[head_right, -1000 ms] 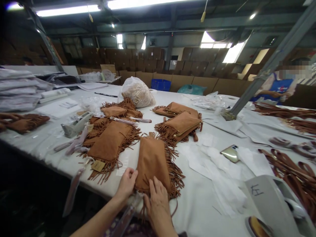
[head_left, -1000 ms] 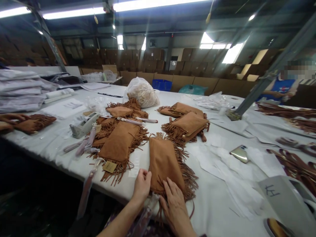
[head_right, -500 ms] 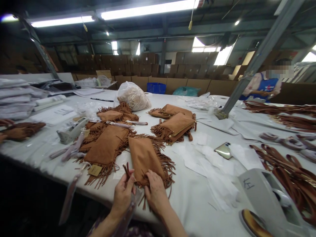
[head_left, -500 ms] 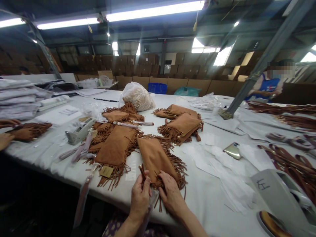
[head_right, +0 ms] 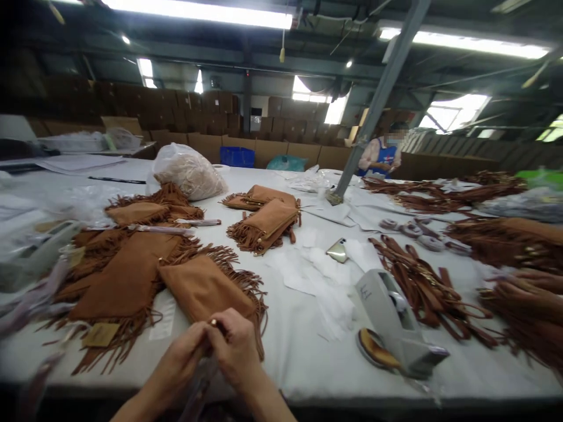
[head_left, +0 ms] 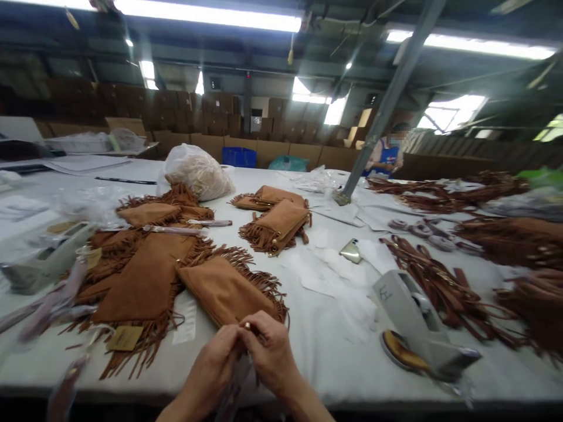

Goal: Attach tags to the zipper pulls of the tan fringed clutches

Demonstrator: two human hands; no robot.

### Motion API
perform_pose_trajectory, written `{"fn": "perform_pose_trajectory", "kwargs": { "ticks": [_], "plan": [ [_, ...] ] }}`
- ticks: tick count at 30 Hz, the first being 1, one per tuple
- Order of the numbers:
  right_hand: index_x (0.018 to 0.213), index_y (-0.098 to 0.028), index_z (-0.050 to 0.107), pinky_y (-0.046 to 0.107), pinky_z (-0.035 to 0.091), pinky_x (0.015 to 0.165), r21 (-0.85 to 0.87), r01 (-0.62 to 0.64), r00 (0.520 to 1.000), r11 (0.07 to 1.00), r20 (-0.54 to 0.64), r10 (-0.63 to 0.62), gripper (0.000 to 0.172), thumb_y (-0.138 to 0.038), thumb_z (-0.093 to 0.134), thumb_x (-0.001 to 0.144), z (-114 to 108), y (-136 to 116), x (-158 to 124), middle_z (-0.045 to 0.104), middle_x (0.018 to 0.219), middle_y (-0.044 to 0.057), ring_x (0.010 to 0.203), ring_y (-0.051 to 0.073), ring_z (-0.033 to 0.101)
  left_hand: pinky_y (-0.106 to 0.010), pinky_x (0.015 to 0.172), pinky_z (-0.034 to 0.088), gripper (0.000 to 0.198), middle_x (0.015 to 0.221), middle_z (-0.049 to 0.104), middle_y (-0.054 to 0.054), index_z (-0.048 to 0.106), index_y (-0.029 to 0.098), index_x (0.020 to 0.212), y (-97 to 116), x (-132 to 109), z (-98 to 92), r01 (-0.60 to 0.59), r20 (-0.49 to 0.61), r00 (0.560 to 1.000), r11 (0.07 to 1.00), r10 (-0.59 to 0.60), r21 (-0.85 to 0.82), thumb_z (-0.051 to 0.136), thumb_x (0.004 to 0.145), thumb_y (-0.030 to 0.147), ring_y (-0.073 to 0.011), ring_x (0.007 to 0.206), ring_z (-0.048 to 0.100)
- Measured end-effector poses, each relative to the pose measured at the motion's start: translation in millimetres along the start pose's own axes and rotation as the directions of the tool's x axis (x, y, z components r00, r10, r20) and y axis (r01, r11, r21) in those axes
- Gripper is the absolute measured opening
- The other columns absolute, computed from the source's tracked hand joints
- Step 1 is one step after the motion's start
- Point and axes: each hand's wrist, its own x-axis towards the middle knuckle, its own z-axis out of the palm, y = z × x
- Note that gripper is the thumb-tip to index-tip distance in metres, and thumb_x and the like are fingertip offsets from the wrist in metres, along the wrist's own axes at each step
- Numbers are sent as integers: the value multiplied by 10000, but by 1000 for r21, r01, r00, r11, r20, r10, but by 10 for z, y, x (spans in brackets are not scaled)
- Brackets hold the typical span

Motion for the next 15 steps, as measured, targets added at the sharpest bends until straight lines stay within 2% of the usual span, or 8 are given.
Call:
{"fn": "perform_pose_trajectory", "kwargs": {
  "ticks": [3, 6, 8, 10, 11, 12, 14, 15],
  "plan": [
    [793, -195, 672, 233, 459, 667, -73, 36, 996, 997, -76, -41, 142, -248, 552, 849, 128, -8, -41, 652, 738, 15, 701, 133, 605, -255, 632, 464, 333, 770, 641, -36, 652, 207, 942, -118, -19, 95, 129, 22, 992, 972, -127, -194, 410, 921, 435, -192, 682, 575],
    [877, -204, 678, 231, 473, 682, -128, 17, 994, 992, -105, -31, 163, -263, 526, 872, 58, 113, -151, 673, 775, 22, 734, 140, 627, -260, 732, 498, 385, 860, 681, -40, 675, 203, 962, -286, -49, 189, 212, -41, 972, 940, -231, -266, 502, 849, 528, -221, 802, 617],
    [934, -202, 675, 235, 482, 714, -207, -60, 987, 977, -159, 27, 220, -290, 475, 909, -223, 251, -296, 684, 810, 35, 769, 145, 638, -245, 720, 510, 439, 828, 688, -27, 685, 204, 966, -393, -75, 226, 286, -95, 942, 919, -321, -270, 575, 771, 582, -226, 802, 630],
    [961, -183, 671, 257, 488, 767, -342, -225, 946, 912, -301, 120, 296, -314, 406, 942, -693, 419, -509, 691, 858, 66, 818, 162, 645, -223, 598, 504, 487, 693, 651, -2, 685, 199, 951, -482, -104, 246, 371, -109, 904, 885, -414, -279, 612, 714, 619, -200, 668, 615],
    [1002, -162, 661, 283, 487, 813, -427, -327, 907, 843, -392, 154, 326, -325, 384, 948, -971, 507, -633, 690, 922, 98, 883, 186, 644, -215, 540, 485, 497, 640, 622, 10, 681, 196, 937, -517, -116, 254, 400, -99, 891, 869, -443, -292, 616, 703, 630, -183, 601, 588],
    [1051, -136, 646, 323, 483, 843, -524, -432, 866, 734, -468, 176, 358, -331, 364, 950, -1253, 593, -762, 682, 974, 134, 935, 221, 638, -209, 495, 461, 500, 607, 593, 20, 674, 193, 921, -546, -126, 264, 416, -85, 884, 855, -460, -310, 613, 701, 638, -166, 549, 555],
    [1141, -109, 611, 392, 501, 761, -672, -616, 785, 411, -566, 251, 416, -333, 316, 952, -1749, 751, -1004, 666, 947, 171, 875, 280, 644, -199, 453, 423, 502, 592, 560, 31, 659, 189, 903, -587, -138, 289, 427, -58, 879, 835, -474, -346, 615, 700, 645, -141, 503, 505],
    [1205, -118, 576, 400, 503, 706, -715, -649, 760, 260, -588, 279, 437, -337, 292, 956, -1933, 821, -1104, 657, 918, 168, 805, 283, 648, -194, 445, 410, 506, 595, 551, 35, 653, 186, 912, -601, -139, 304, 427, -50, 879, 828, -474, -363, 616, 703, 645, -131, 497, 487]
  ]
}}
